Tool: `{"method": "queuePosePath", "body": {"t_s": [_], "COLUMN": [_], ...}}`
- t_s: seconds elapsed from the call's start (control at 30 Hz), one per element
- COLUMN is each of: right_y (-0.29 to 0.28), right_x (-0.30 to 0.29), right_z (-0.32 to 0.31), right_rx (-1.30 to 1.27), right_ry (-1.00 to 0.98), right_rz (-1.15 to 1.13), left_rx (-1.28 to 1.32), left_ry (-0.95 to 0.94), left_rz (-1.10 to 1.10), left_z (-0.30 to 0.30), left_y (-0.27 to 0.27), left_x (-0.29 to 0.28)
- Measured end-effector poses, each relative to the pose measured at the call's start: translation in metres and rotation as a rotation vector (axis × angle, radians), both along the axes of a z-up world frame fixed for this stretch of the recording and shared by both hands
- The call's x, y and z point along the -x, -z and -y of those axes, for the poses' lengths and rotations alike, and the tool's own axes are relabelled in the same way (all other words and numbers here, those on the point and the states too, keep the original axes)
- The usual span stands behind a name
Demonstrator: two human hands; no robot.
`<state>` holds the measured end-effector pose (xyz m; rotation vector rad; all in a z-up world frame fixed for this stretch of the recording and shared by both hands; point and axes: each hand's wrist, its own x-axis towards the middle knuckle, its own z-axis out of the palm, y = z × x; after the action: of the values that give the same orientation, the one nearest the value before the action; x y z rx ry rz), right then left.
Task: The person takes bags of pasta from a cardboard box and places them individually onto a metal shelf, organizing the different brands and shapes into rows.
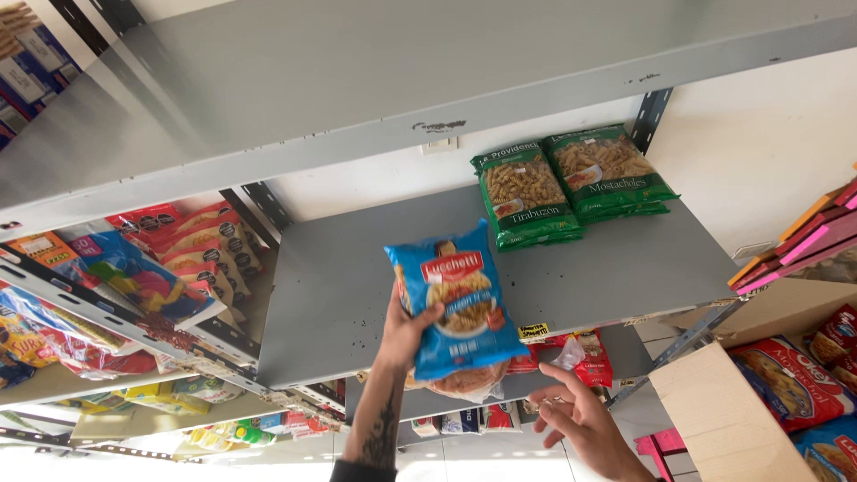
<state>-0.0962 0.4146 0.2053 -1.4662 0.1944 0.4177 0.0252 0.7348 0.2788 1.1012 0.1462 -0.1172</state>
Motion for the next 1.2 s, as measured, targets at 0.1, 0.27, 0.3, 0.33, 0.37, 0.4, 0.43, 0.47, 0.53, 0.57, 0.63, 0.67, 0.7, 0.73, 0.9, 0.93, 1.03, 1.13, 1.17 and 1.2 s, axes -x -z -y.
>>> {"method": "queuePosePath", "body": {"t_s": [0.1, 0.27, 0.3, 0.33, 0.37, 0.4, 0.43, 0.47, 0.53, 0.57, 0.63, 0.67, 0.7, 0.73, 0.9, 0.93, 1.03, 1.13, 1.17, 1.2], "right_y": [-0.003, 0.026, 0.037, 0.047, 0.057, 0.063, 0.07, 0.076, 0.089, 0.096, 0.101, 0.103, 0.102, 0.101, 0.102, 0.106, 0.116, 0.123, 0.126, 0.125], "right_x": [0.0, 0.003, -0.001, -0.004, -0.007, -0.006, -0.005, -0.004, -0.004, -0.004, -0.003, -0.002, 0.0, 0.0, 0.0, -0.002, -0.006, -0.009, -0.011, -0.009], "right_z": [0.0, 0.013, 0.018, 0.024, 0.029, 0.033, 0.037, 0.041, 0.047, 0.05, 0.053, 0.055, 0.055, 0.055, 0.052, 0.053, 0.051, 0.051, 0.051, 0.049], "right_rx": [0.063, 0.03, 0.027, 0.032, 0.036, 0.035, 0.099, 0.161, 0.156, 0.153, 0.166, 0.183, 0.183, 0.179, 0.166, 0.209, 0.241, 0.193, 0.153, 0.153], "right_ry": [0.002, 0.039, 0.039, 0.034, 0.029, 0.032, 0.029, 0.029, 0.048, 0.062, 0.061, 0.052, 0.058, 0.057, 0.065, 0.036, 0.004, 0.003, 0.005, 0.006], "right_rz": [-0.135, -0.202, -0.198, -0.22, -0.242, -0.239, -0.217, -0.196, -0.213, -0.23, -0.234, -0.238, -0.241, -0.234, -0.228, -0.224, -0.209, -0.227, -0.253, -0.254], "left_rx": [0.0, -0.021, -0.023, -0.031, -0.038, -0.039, -0.038, -0.038, -0.067, -0.095, -0.185, -0.27, -0.27, -0.548, -1.402, -1.507, -1.641, -1.691, -1.715, -1.714], "left_ry": [-0.092, -0.112, -0.111, -0.082, -0.052, -0.049, -0.035, -0.019, 0.014, 0.041, 0.066, 0.082, 0.089, 0.004, -0.075, -0.015, 0.128, 0.235, 0.258, 0.26], "left_rz": [-0.054, -0.074, -0.07, -0.086, -0.102, -0.1, -0.114, -0.128, -0.121, -0.114, -0.083, -0.051, -0.052, -0.069, -0.004, 0.054, 0.186, 0.285, 0.314, 0.315], "left_z": [0.001, 0.0, -0.004, -0.007, -0.009, -0.011, -0.013, -0.014, -0.015, -0.016, -0.018, -0.019, -0.016, -0.016, 0.005, 0.014, 0.04, 0.061, 0.067, 0.067], "left_y": [-0.013, -0.001, 0.009, 0.02, 0.03, 0.039, 0.047, 0.056, 0.059, 0.06, 0.061, 0.063, 0.062, 0.06, 0.023, 0.011, -0.015, 0.001, 0.012, 0.01], "left_x": [-0.052, -0.148, -0.169, -0.189, -0.209, -0.222, -0.236, -0.249, -0.258, -0.262, -0.269, -0.271, -0.273, -0.275, -0.241, -0.23, -0.205, -0.203, -0.207, -0.208]}}
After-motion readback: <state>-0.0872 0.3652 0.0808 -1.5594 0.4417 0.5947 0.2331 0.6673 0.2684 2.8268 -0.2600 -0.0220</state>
